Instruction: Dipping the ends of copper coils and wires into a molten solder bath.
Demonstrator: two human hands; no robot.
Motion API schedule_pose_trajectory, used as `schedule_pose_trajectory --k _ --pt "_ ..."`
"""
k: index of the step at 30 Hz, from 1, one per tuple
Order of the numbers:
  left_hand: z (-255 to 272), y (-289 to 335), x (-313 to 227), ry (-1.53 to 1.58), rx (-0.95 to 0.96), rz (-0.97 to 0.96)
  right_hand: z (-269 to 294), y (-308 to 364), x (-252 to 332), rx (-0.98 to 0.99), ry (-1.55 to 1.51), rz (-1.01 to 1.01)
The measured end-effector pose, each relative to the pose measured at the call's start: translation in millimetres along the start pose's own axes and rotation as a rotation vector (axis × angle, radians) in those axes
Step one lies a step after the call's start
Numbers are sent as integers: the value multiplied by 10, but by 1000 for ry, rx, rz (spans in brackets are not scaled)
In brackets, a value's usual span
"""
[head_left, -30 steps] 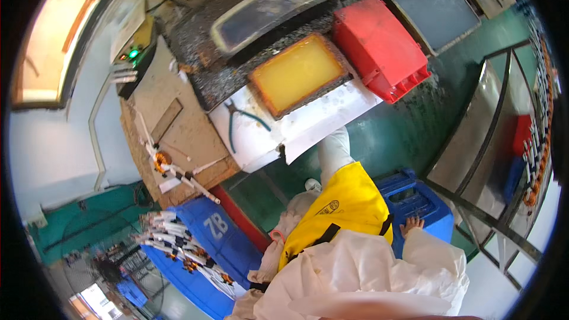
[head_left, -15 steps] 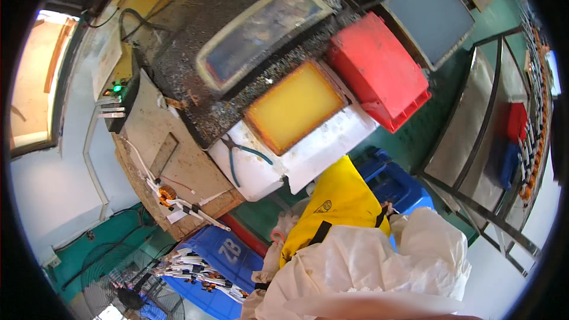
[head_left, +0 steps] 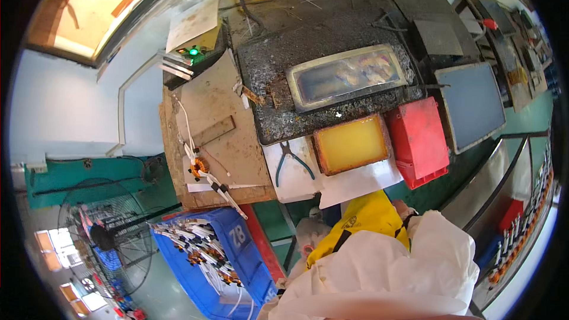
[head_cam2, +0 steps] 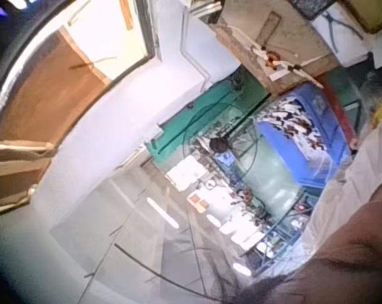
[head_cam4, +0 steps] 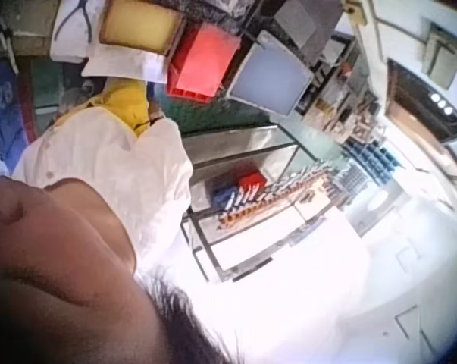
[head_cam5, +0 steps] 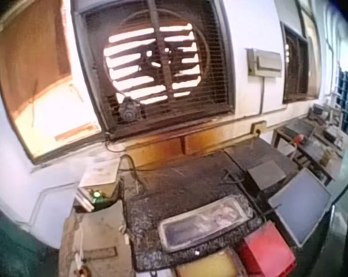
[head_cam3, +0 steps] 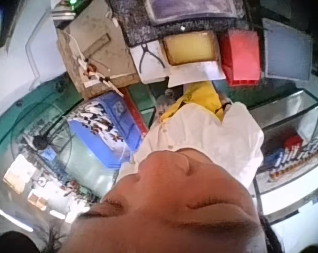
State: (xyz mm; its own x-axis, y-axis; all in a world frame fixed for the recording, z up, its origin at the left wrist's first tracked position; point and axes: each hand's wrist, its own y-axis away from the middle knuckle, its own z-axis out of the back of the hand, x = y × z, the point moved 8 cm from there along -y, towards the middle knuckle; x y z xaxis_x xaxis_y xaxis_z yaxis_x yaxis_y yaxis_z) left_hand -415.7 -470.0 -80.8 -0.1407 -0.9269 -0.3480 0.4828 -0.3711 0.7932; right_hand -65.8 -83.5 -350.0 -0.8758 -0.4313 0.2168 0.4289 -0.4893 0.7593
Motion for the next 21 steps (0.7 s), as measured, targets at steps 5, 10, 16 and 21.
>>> schedule_pose_trajectory --k 5,10,16,21 --pt "-798 -79 141 34 -22 -67 894 384 228 -107 319 640" --pt "-505 -390 -222 241 -183 93 1989 1109 849 -290 90 484" --pt "-72 65 -997 548 -414 -170 2523 1936 2112 -398 -517 823" --pt "-308 153 -1579 458 -441 -641 2117 2531 3520 -270 -321 1482"
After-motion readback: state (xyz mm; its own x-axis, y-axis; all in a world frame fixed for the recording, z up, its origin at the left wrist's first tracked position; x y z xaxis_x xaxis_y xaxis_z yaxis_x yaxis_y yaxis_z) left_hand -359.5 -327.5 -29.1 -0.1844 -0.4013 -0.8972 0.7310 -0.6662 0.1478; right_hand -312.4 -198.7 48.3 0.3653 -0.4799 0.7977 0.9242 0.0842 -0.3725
